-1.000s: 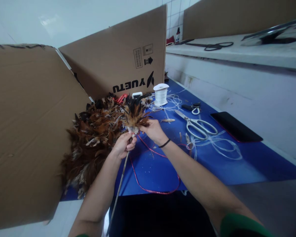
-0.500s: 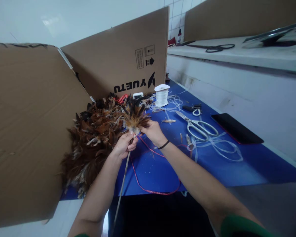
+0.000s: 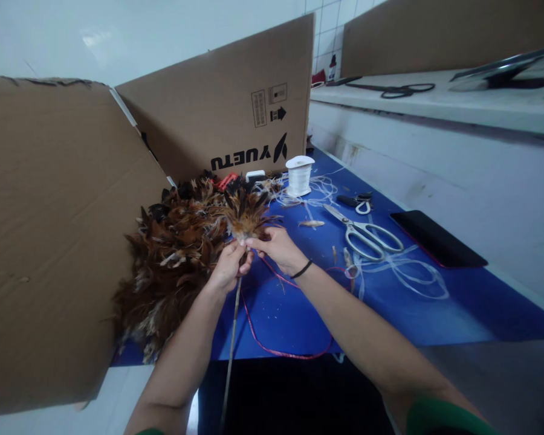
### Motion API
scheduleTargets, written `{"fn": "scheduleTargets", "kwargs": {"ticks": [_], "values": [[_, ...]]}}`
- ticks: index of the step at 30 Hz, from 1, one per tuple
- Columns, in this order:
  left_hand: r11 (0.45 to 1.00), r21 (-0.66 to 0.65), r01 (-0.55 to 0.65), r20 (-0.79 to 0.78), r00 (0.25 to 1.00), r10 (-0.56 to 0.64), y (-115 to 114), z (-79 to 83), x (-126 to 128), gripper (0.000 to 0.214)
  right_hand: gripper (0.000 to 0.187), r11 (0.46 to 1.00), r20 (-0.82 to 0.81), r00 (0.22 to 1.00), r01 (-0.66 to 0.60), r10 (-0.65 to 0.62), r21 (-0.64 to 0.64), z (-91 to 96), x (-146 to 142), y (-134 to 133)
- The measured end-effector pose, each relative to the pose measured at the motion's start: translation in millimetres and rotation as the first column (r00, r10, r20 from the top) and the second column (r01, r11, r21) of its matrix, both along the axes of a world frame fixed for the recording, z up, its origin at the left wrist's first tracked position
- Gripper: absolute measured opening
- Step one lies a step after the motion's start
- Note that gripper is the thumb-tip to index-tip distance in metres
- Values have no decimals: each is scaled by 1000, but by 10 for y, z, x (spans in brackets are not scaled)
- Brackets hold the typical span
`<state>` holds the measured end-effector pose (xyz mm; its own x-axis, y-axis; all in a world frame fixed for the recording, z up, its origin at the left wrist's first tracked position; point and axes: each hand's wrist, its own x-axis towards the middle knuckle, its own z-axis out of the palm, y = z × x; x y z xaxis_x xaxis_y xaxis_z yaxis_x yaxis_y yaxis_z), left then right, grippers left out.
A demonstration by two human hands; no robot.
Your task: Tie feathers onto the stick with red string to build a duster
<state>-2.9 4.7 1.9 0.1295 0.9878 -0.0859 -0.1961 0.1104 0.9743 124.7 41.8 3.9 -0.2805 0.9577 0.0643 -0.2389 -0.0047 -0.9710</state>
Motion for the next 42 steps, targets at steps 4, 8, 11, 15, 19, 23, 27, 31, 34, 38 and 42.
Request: {"fn": "scheduleTargets", "kwargs": {"ticks": [4, 8, 11, 15, 19, 23, 27, 31, 34, 38, 42], "values": [[1000, 20, -10, -49, 999, 11, -20, -5, 22, 39, 37, 999, -16, 999, 36, -36, -28, -10, -4, 5], [999, 50, 2, -141, 990, 5, -34, -1, 24, 41, 38, 999, -36, 999, 31, -32, -42, -20, 7, 11], [997, 79, 4, -192, 981, 11, -39, 1, 27, 43, 38, 998, -45, 999, 22, -24, -51, -28, 5, 17], [995, 95, -5, -188, 982, 22, -41, 1, 31, 51, 36, 998, -67, 998, 10, -14, -58, -36, -5, 22], [994, 103, -26, -192, 980, 45, -42, 7, 32, 49, 35, 998, -73, 997, 7, -11, -61, -34, -9, 23], [988, 142, -63, -260, 960, 99, -31, -17, 35, 45, 30, 997, -58, 998, -6, 2, -78, -29, -5, 25], [972, 209, -104, -364, 915, 176, -3, -92, 22, 41, 25, 991, -80, 996, -46, 36, -124, -22, 9, 27], [958, 260, -117, -399, 891, 217, 15, -142, 3, 36, 25, 982, -94, 993, -89, 74, -169, -9, 25, 16], [951, 280, -129, -418, 875, 242, 10, -136, 15, 30, 25, 981, -80, 994, -81, 68, -177, -7, 24, 10], [945, 305, -120, -487, 833, 263, -11, -132, 54, 29, 22, 982, -71, 996, -64, 52, -178, -24, 16, 17], [942, 313, -120, -489, 830, 268, -24, -145, 88, 27, 25, 984, -60, 998, -41, 31, -176, -47, 26, 38]]}}
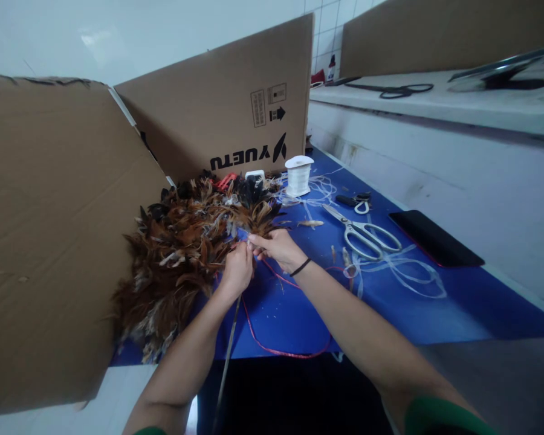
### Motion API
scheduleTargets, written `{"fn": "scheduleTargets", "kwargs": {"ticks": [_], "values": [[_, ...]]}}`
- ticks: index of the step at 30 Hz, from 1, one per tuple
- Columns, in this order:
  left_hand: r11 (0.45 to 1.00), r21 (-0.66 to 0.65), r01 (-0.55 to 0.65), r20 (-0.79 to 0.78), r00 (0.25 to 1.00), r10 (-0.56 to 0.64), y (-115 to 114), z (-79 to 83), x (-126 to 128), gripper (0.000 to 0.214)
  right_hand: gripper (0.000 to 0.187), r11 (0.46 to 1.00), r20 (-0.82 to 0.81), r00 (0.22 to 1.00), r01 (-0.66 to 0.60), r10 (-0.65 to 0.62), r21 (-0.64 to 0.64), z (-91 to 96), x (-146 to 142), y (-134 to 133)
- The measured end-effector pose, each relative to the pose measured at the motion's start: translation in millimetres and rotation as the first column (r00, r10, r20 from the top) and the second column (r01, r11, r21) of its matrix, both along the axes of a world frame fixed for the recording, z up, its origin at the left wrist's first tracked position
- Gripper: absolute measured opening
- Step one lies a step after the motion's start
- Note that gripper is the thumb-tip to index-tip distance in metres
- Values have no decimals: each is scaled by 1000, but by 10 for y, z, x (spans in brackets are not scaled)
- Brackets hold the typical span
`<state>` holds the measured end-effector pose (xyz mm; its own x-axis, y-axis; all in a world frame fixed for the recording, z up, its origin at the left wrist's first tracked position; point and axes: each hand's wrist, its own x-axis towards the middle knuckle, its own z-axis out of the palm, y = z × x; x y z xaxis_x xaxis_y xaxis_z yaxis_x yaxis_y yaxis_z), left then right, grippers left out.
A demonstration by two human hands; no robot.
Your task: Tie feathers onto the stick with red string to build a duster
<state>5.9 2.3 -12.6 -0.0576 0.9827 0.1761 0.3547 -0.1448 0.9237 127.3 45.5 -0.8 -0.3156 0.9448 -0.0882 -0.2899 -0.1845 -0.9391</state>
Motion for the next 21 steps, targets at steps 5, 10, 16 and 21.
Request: {"fn": "scheduleTargets", "kwargs": {"ticks": [5, 10, 16, 21], "values": [[998, 13, -56, 44, 997, 56, -15, 73, 46, 19, 27, 1000, 16, 1000, 0, 0, 26, 5, 33, 20], [992, 127, -14, -106, 994, 28, -50, 195, 10, 14, 24, 998, -18, 1000, -17, 18, 52, 68, 70, 20], [994, -4, -106, 79, 991, 106, 48, 277, -119, 35, 24, 994, -63, 994, -85, 89, 62, 158, 121, -7], [919, -362, 154, 532, 844, 68, 139, 328, -103, 51, 24, 980, -67, 983, -161, 170, 115, 159, 161, 7]]}}
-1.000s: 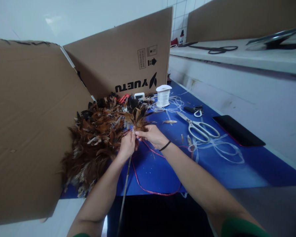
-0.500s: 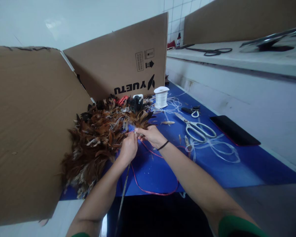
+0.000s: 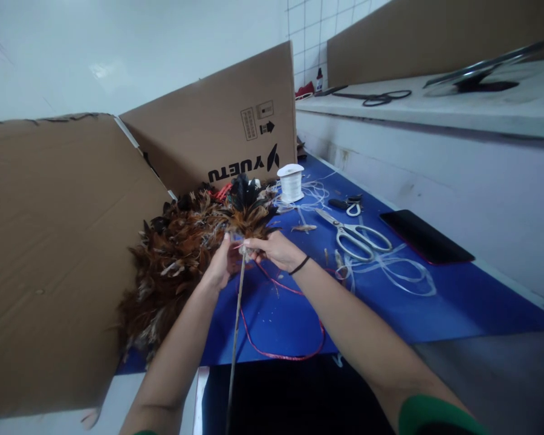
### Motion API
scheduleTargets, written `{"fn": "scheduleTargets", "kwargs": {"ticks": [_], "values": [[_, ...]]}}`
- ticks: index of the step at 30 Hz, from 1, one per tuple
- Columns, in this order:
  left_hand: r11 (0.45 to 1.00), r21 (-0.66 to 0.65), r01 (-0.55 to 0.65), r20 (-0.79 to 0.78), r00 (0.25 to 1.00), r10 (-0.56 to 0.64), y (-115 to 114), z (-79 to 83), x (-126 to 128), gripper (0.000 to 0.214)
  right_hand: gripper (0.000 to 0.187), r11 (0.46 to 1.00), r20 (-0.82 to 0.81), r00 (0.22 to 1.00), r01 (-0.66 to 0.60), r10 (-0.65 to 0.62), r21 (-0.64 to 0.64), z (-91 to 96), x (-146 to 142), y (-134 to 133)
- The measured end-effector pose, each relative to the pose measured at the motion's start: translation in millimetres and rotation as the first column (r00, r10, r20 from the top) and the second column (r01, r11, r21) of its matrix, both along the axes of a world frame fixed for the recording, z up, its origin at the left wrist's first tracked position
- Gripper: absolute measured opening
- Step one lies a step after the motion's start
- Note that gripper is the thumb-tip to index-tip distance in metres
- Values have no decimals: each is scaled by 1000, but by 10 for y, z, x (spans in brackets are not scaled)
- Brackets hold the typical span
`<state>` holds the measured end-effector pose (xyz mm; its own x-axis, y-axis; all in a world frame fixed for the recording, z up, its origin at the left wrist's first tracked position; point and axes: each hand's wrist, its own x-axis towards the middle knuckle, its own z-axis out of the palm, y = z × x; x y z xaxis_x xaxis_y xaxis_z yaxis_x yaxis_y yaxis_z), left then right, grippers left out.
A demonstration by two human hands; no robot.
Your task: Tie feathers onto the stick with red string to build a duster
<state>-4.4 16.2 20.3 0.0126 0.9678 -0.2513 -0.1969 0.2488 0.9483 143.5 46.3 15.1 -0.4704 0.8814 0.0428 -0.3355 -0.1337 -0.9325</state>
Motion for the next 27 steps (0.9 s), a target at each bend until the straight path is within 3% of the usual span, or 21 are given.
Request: {"fn": "scheduleTargets", "kwargs": {"ticks": [4, 8, 13, 22, 27], "values": [[968, 0, 252, 69, 965, -252, -21, -13, 27, 46, 25, 999, 22, 999, -40, 40, 7, -61, 25, 49], [937, 42, 346, 35, 937, -347, -30, -73, 21, 42, 27, 998, 57, 997, -54, 54, 16, -124, 38, 93], [942, 44, 334, 36, 941, -335, -16, -151, 17, 42, 29, 991, 71, 990, -126, 123, 42, -161, 40, 99], [963, 50, 264, -20, 964, -264, -54, -199, 48, 43, 36, 999, 119, 993, -19, 15, 28, -152, -1, 73], [971, 37, 237, -61, 970, -234, -54, -243, 56, 46, 37, 998, 245, 969, 22, -37, 61, -120, 21, 56]]}}
